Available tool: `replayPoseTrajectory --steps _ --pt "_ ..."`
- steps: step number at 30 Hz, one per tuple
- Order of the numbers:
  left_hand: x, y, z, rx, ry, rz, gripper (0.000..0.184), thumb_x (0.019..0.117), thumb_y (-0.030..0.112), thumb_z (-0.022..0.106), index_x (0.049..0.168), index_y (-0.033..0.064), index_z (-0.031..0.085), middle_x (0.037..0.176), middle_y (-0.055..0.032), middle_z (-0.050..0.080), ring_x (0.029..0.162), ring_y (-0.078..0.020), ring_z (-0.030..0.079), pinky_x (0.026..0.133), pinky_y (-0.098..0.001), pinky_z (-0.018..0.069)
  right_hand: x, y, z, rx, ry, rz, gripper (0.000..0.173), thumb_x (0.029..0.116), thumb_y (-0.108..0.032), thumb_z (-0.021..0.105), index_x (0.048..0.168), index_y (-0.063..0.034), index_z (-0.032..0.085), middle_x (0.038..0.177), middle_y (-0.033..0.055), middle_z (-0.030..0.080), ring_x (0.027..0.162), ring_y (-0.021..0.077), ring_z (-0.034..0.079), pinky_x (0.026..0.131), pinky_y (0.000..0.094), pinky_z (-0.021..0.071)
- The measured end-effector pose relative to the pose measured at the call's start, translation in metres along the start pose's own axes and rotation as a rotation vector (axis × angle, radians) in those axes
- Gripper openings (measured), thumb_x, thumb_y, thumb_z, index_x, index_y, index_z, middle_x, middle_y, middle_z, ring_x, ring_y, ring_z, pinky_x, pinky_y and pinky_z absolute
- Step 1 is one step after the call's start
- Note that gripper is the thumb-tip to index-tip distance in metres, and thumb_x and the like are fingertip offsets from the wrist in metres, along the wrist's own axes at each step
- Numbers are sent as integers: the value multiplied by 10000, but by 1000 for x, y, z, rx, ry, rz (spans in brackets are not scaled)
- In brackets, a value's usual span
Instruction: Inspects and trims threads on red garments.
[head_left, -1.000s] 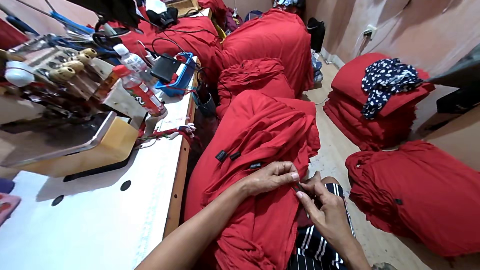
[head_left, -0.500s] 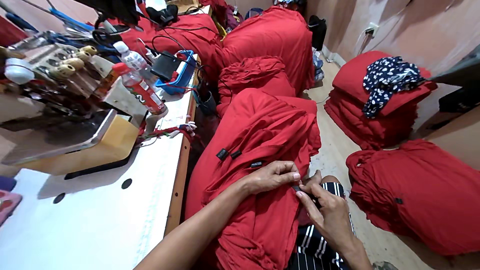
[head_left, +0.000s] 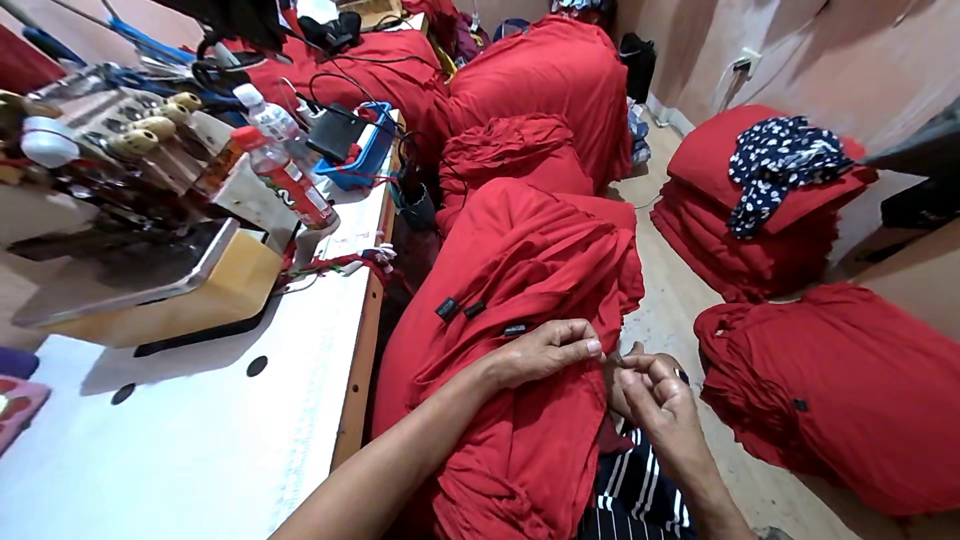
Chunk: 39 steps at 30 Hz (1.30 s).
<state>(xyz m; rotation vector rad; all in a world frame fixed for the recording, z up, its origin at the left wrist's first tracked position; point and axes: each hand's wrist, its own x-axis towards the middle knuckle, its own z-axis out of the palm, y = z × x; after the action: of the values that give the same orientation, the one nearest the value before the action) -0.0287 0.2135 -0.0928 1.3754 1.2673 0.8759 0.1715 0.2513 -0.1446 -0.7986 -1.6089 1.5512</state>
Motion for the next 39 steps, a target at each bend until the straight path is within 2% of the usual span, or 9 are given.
replayPoseTrajectory --steps 6,10,12,16,20,24,27,31,39 --pt "0 -2 1 10 29 22 198 1055 137 486 1040 0 627 922 46 596 866 32 558 821 -178 473 -10 3 17 156 -162 111 142 885 -103 673 1011 -37 669 801 -83 675 662 -36 607 606 159 521" --pt "0 -1 7 76 112 183 229 1006 142 565 1000 -42 702 1156 -76 628 1123 -44 558 981 -217 457 -22 0 22 332 -246 174 120 845 -42 688 960 -77 685 796 -81 710 673 -10 658 616 185 569" --pt "-1 3 11 114 69 278 302 1016 143 532 1177 -42 709 1283 -137 628 1262 -140 529 1081 -284 412 -25 2 26 286 -297 106 105 847 -63 707 950 -71 689 787 -93 701 688 -23 654 639 176 566" --pt "-2 7 17 274 -132 231 560 1077 260 372 1545 -47 365 1472 -213 531 1409 -281 461 1192 -415 322 -28 7 27 144 -349 -32 94 857 -145 734 900 -75 689 738 -128 635 645 -80 560 601 124 486" --pt "-2 -1 4 431 -192 146 498 1094 224 307 1187 -94 679 1241 -263 659 1296 -337 564 1143 -441 367 -24 3 11 118 -337 -73 97 861 -97 709 949 -69 679 770 -122 653 652 -66 588 595 136 512" --pt "-1 -8 -6 422 -209 217 451 1054 238 451 918 -122 686 1043 -233 678 1145 -268 606 1050 -378 420 -19 3 0 124 -286 -53 91 873 -95 692 960 -84 667 790 -122 664 680 -50 614 625 153 534" --pt "0 -7 -7 300 -180 266 410 1035 217 480 901 -120 670 1024 -189 678 1122 -177 605 1060 -324 416 -16 7 -5 155 -327 -29 99 877 -122 703 965 -98 664 799 -123 670 691 -46 622 630 156 537" --pt "-3 2 -6 130 -113 183 314 1062 214 420 912 20 617 902 51 657 852 66 571 793 -167 469 -12 11 -8 274 -380 104 139 872 -104 680 1011 -108 666 836 -127 696 696 -48 630 628 153 538" --pt "-6 6 -7 -71 -5 36 262 1067 162 394 905 107 592 776 115 553 737 66 536 706 -144 469 -12 13 -8 377 -349 150 144 884 -96 669 1023 -129 673 799 -135 683 593 -64 559 542 128 479"
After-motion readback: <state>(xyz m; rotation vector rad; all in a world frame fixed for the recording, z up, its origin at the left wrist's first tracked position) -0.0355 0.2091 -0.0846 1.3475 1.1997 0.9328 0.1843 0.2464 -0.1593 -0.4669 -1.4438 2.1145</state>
